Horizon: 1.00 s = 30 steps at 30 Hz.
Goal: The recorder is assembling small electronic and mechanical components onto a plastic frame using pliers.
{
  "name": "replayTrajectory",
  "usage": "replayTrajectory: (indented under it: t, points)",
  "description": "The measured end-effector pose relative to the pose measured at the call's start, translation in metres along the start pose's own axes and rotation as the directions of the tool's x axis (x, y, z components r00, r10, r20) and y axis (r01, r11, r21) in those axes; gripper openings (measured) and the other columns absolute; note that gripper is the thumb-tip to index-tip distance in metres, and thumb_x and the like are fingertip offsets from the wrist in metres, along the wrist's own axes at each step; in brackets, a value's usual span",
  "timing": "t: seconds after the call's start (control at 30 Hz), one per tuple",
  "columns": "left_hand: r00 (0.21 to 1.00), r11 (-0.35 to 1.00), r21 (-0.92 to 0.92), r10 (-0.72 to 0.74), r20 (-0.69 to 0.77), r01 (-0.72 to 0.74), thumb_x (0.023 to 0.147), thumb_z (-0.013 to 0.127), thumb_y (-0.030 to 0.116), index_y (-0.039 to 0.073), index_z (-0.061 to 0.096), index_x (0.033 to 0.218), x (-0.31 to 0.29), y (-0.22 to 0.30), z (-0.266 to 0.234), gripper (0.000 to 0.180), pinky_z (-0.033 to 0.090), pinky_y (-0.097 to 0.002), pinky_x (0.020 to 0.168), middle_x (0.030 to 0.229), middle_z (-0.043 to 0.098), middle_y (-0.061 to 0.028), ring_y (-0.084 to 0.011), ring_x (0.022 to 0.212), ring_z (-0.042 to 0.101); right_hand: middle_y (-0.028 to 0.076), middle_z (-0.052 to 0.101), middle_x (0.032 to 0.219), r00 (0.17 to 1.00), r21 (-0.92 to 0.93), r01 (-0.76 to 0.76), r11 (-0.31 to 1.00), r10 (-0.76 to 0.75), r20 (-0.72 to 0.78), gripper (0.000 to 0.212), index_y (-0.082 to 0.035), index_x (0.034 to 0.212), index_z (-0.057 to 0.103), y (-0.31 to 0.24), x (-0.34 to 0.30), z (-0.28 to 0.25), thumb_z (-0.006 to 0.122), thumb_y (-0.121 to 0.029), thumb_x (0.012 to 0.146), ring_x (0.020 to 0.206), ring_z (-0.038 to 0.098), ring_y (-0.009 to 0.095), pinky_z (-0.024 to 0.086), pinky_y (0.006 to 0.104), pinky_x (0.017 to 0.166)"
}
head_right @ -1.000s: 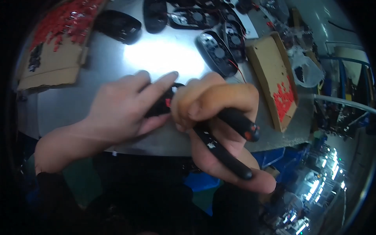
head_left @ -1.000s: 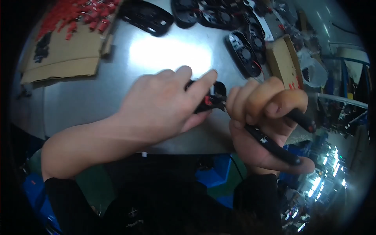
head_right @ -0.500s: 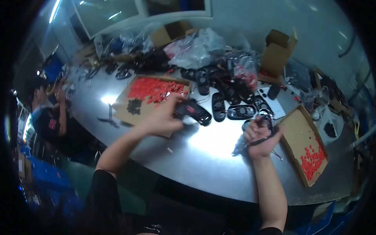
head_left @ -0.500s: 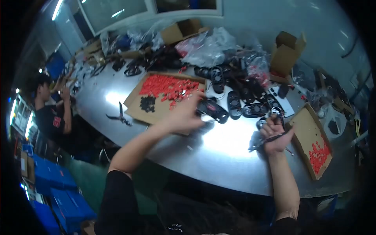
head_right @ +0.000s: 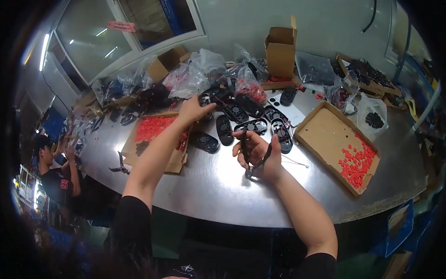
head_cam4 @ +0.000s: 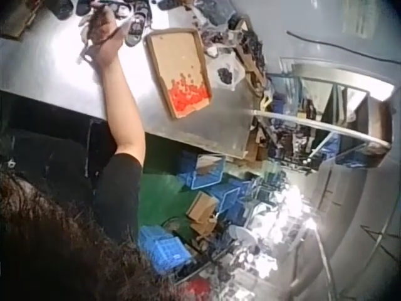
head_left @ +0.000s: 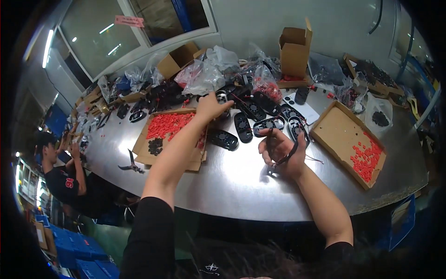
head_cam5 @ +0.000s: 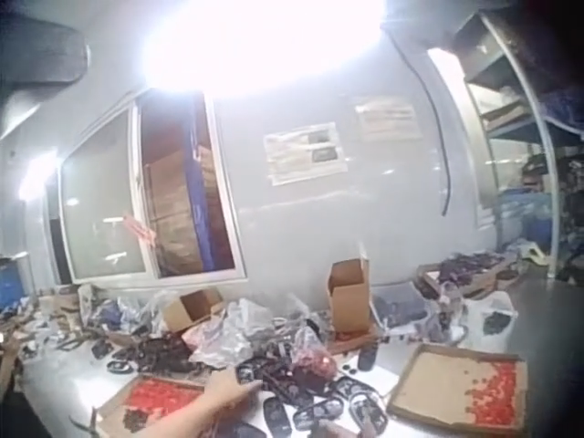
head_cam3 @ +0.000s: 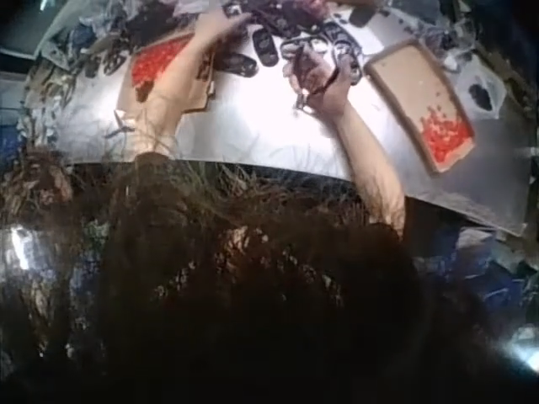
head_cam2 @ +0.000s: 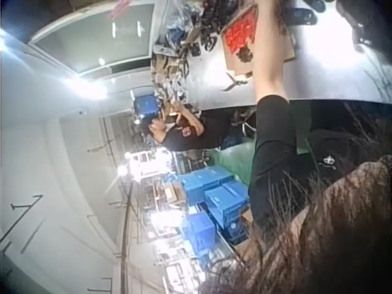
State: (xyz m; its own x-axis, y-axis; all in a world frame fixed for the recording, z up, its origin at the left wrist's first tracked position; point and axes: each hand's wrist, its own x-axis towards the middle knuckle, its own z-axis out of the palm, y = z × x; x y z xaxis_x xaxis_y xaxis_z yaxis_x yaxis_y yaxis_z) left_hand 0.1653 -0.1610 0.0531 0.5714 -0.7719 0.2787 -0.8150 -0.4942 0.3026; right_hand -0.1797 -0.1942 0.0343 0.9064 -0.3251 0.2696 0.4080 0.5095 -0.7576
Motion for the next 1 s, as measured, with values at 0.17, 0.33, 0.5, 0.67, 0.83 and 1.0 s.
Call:
replayTrajectory:
  t: [0.17,0.33,0.5,0.67,0.83,1.0]
  points:
    - [0.982,0.995,-0.065,0.061,-0.180,-0.073,0.078,0.078,0.049,-0.001,0.057,0.136,-0.003,0.009,0.004,0.080,0.053,-0.0503,0.098,0.123,0.065,-0.0290,-0.0452,0.115,0.063,0.011,0.066,0.117,0.889,-0.873,0.454,0.180,-0.021,0.458,0.103,-0.004,0.143,0.056,-0.006,-0.009,0.026,0.077,-0.074,0.070,0.096,0.065,0.026,0.049,0.0375,0.080]
    - [0.999,0.140,-0.990,-0.033,0.019,0.024,0.088,0.063,0.016,0.001,0.056,0.132,-0.056,-0.009,-0.043,0.047,0.052,-0.0304,0.065,0.098,0.065,-0.0088,-0.0149,0.079,0.066,0.017,0.060,0.132,0.900,-0.879,0.434,-0.195,0.068,0.430,0.093,-0.008,0.144,0.056,0.020,-0.007,0.032,0.084,-0.059,0.072,0.121,0.059,0.037,0.045,0.0465,0.102]
    - [0.503,0.324,-0.915,0.765,0.403,0.240,0.078,0.075,0.034,0.001,0.045,0.148,-0.180,0.013,-0.071,0.083,0.037,-0.0365,0.116,0.136,0.057,-0.0096,-0.0209,0.130,0.052,0.019,0.058,0.138,0.960,-0.958,0.281,0.052,-0.011,0.280,0.057,-0.006,0.134,0.063,0.040,0.032,0.031,0.077,-0.031,0.085,0.127,0.057,0.038,0.045,0.0458,0.109]
    - [-0.110,0.301,-0.868,0.954,0.280,0.395,0.082,0.064,0.015,0.005,0.046,0.143,-0.227,0.060,-0.046,0.065,0.049,-0.0275,0.082,0.111,0.058,-0.0051,-0.0134,0.097,0.057,0.011,0.068,0.109,0.888,-0.883,0.458,-0.104,0.086,0.451,0.031,-0.011,0.120,0.071,0.078,0.138,0.080,0.069,-0.013,0.088,0.108,0.063,0.033,0.053,0.0432,0.093]
    - [-0.092,0.293,-0.883,0.956,0.279,0.367,0.082,0.066,0.017,0.002,0.049,0.140,-0.224,0.057,-0.028,0.062,0.047,-0.0277,0.081,0.110,0.057,-0.0057,-0.0135,0.100,0.054,0.008,0.069,0.098,0.811,-0.627,0.582,-0.517,0.428,0.399,0.017,-0.012,0.102,0.071,0.135,0.200,0.095,0.064,-0.016,0.087,0.094,0.069,0.029,0.056,0.0437,0.085]
    - [0.080,0.172,-0.755,0.956,0.284,0.633,0.075,0.068,0.029,-0.001,0.050,0.141,-0.209,0.040,-0.040,0.075,0.047,-0.0289,0.081,0.112,0.065,-0.0112,-0.0162,0.094,0.061,0.012,0.073,0.091,0.890,-0.882,0.432,-0.187,0.242,0.385,0.012,-0.006,0.098,0.064,0.105,0.194,0.119,0.064,-0.014,0.088,0.084,0.073,0.034,0.058,0.0447,0.071]
